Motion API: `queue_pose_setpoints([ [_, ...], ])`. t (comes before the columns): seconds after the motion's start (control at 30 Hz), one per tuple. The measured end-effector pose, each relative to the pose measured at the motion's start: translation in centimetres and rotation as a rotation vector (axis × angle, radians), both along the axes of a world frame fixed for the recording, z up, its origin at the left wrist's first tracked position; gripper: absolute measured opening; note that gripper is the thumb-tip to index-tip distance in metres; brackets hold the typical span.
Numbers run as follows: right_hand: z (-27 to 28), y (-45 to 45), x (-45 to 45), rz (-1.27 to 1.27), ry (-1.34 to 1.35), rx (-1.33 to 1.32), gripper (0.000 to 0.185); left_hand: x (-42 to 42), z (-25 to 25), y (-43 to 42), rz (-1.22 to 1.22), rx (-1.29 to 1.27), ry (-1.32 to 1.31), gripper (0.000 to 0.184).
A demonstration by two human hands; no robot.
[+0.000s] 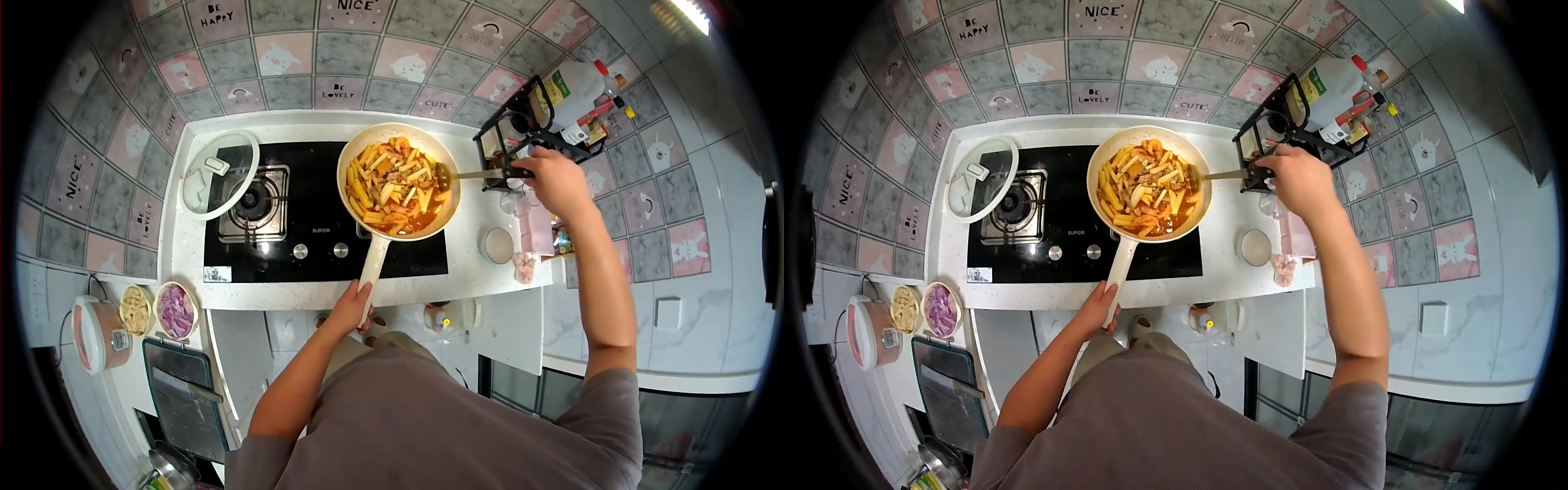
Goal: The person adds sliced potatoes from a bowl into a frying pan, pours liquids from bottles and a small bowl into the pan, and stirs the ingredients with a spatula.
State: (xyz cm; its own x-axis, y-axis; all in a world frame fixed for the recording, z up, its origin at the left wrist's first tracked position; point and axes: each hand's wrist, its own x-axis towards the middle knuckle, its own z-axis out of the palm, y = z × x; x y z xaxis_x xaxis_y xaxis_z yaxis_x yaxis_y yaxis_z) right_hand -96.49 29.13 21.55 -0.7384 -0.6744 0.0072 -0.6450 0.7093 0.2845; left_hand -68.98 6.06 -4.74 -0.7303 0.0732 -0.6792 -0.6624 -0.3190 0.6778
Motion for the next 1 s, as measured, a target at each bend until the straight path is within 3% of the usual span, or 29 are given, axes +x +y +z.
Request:
queue_pose_setpoints([
  [0.1,-3.1,-1.6,-1.7,-0.045,-0.083,0.030,0.034,0.0,0.1,0.0,0.001,-0.001,0.007,0.028],
  [0.23,-2.3,-3.3,-2.2,-0.092,-0.236,0.110,0.030,0.1,0.0,-0.1,0.002,0.010,0.020,0.027],
  [0.4,0.0,-5.3,-1.8,0.011,-0.059,0.030,0.028,0.3,0.0,0.3,0.036,-0.112,0.047,0.030],
  [0.5,-2.1,-7.1,-1.9,0.048,0.070,0.078,0.037,0.2,0.6,0.4,0.041,-0.146,0.046,0.032],
  [0.63,-7.4,-7.3,-1.2,0.162,-0.060,0.073,0.026,0.3,0.2,0.0,0.038,-0.106,0.062,0.037],
  [0.67,-8.5,-7.3,-0.3,0.149,-0.088,0.175,0.028,0.2,0.2,-0.1,0.035,-0.098,0.068,0.038],
  [1.0,-8.0,-3.8,1.1,0.168,-0.257,-0.163,0.030,0.7,-0.4,-0.4,0.014,-0.108,0.046,0.037],
])
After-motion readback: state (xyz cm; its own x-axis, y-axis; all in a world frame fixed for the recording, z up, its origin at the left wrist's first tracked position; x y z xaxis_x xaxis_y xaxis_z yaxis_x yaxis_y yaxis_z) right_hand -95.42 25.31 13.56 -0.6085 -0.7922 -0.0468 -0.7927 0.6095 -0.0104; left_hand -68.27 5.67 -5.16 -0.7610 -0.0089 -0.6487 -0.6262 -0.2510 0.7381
